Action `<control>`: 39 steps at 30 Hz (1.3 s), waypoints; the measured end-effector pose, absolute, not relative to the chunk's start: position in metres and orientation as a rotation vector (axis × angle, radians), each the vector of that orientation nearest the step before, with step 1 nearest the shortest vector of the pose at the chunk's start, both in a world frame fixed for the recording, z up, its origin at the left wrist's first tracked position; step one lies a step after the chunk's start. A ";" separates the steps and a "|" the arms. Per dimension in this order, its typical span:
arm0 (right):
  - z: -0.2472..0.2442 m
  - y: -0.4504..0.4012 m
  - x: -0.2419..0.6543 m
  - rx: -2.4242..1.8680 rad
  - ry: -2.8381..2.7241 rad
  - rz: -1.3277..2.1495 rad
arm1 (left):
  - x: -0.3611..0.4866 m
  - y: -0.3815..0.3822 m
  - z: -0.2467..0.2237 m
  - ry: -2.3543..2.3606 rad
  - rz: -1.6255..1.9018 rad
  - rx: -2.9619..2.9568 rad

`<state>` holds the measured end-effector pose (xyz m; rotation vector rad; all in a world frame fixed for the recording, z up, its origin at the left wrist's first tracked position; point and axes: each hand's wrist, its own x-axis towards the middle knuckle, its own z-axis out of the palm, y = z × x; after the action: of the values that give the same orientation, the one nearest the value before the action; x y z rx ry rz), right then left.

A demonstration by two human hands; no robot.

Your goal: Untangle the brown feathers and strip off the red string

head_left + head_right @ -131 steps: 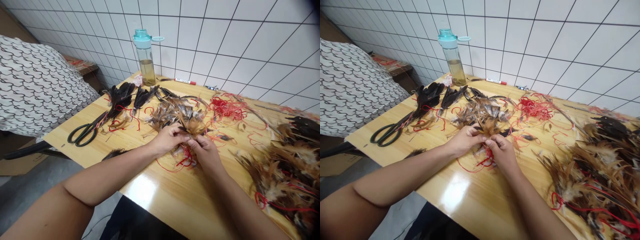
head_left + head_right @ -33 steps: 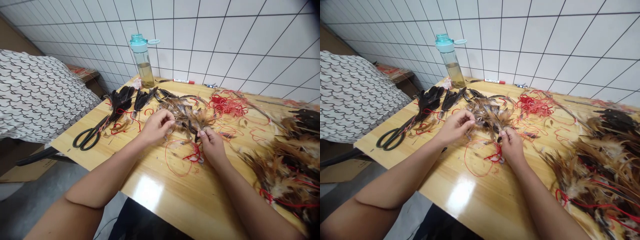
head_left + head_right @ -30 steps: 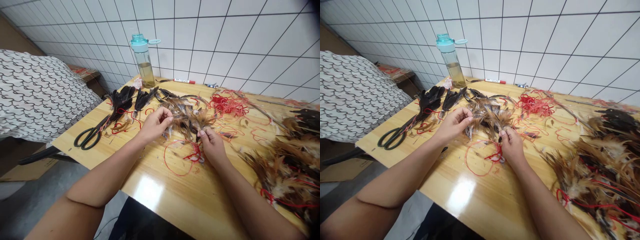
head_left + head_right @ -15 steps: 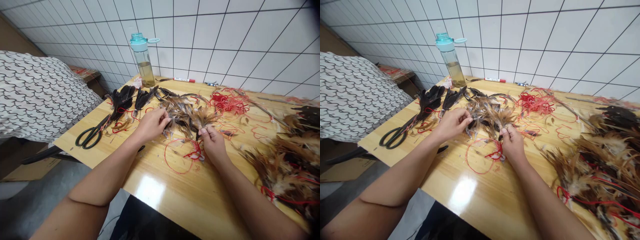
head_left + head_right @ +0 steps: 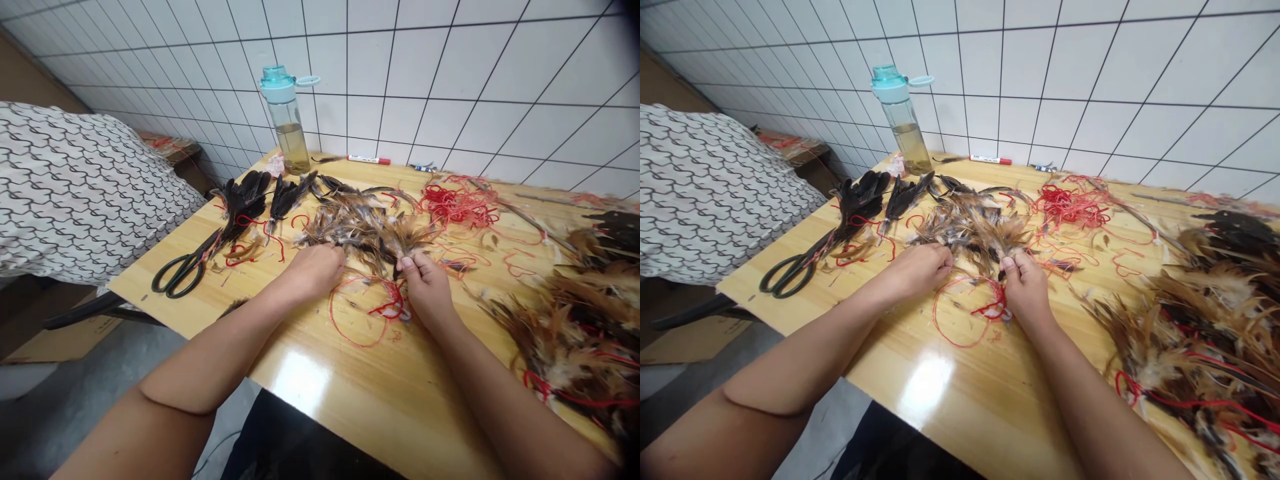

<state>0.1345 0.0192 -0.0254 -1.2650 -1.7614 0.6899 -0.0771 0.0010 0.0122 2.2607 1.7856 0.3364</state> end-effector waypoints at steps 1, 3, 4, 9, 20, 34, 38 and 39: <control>-0.025 0.019 0.135 -1.270 -1.763 0.691 | -0.078 0.001 0.014 1.778 0.371 2.258; -0.026 0.019 0.135 -1.278 -1.760 0.694 | -0.081 0.002 0.017 1.747 0.472 2.258; -0.026 0.019 0.134 -1.278 -1.755 0.698 | -0.082 0.003 0.018 1.723 0.545 2.244; -0.025 0.013 0.129 -1.248 -1.734 0.728 | -0.080 0.004 0.020 1.447 0.958 1.881; -0.020 0.003 0.120 -1.210 -1.723 0.739 | -0.071 0.006 0.014 1.285 1.233 1.591; -0.019 -0.001 0.117 -1.287 -1.533 0.943 | -0.058 -0.003 0.012 1.071 1.181 1.321; -0.021 0.000 0.118 -1.307 -1.529 0.928 | -0.067 0.003 0.007 1.237 1.121 1.528; -0.021 -0.001 0.118 -1.310 -1.532 0.921 | -0.070 0.005 0.007 1.332 1.108 1.656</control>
<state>0.1180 -0.0006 -0.0209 -1.3105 -1.5322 0.9215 -0.0699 0.0053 0.0069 1.6556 1.3320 1.1082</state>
